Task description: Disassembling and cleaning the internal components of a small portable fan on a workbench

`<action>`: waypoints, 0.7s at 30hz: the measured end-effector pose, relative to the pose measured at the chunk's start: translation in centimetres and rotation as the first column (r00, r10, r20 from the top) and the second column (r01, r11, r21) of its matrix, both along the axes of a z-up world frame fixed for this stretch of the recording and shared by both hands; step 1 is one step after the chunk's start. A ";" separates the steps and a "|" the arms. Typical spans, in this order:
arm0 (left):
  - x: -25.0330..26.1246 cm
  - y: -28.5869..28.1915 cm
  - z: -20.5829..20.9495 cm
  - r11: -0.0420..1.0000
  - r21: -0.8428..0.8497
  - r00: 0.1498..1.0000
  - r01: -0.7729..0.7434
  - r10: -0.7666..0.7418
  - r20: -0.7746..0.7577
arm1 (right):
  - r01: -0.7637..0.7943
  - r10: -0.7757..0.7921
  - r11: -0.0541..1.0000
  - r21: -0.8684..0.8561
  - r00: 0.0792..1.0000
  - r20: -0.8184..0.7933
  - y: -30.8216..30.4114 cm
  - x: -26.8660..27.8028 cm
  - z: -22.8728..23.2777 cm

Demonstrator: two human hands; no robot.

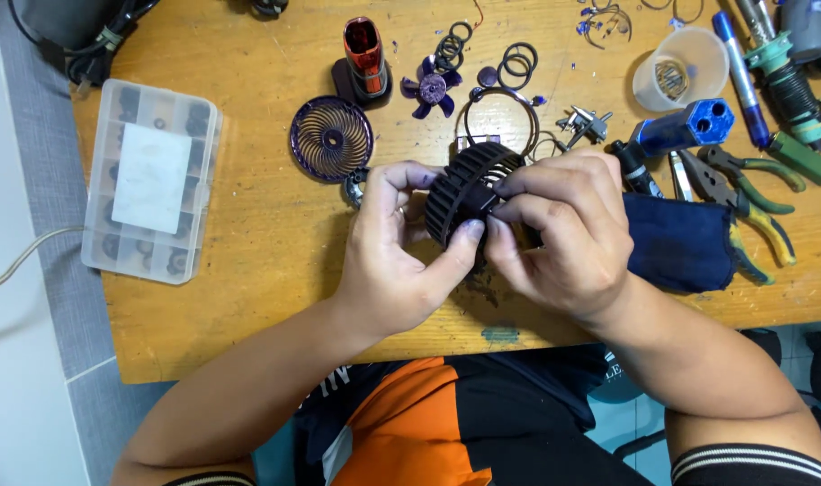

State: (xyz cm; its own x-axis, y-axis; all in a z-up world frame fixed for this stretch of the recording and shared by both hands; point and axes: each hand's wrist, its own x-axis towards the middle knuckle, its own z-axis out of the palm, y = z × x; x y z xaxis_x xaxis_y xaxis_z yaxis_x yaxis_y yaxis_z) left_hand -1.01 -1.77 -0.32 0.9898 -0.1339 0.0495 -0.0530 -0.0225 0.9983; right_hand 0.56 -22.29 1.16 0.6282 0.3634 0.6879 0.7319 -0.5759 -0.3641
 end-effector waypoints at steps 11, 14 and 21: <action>0.1 0.2 0.9 0.998 0.066 0.995 0.001 0.005 -0.099 | -0.016 0.016 1.000 -0.021 1.000 0.001 -0.4 -0.3 0.1; 0.0 0.5 0.7 1.000 0.001 0.992 -0.008 0.008 -0.123 | -0.025 0.026 1.000 0.005 0.999 -0.032 -0.7 -0.8 0.4; 0.7 1.1 0.7 0.985 -0.168 0.981 0.040 -0.071 -0.179 | -0.021 0.021 1.000 -0.010 0.997 -0.071 -1.7 -0.5 0.5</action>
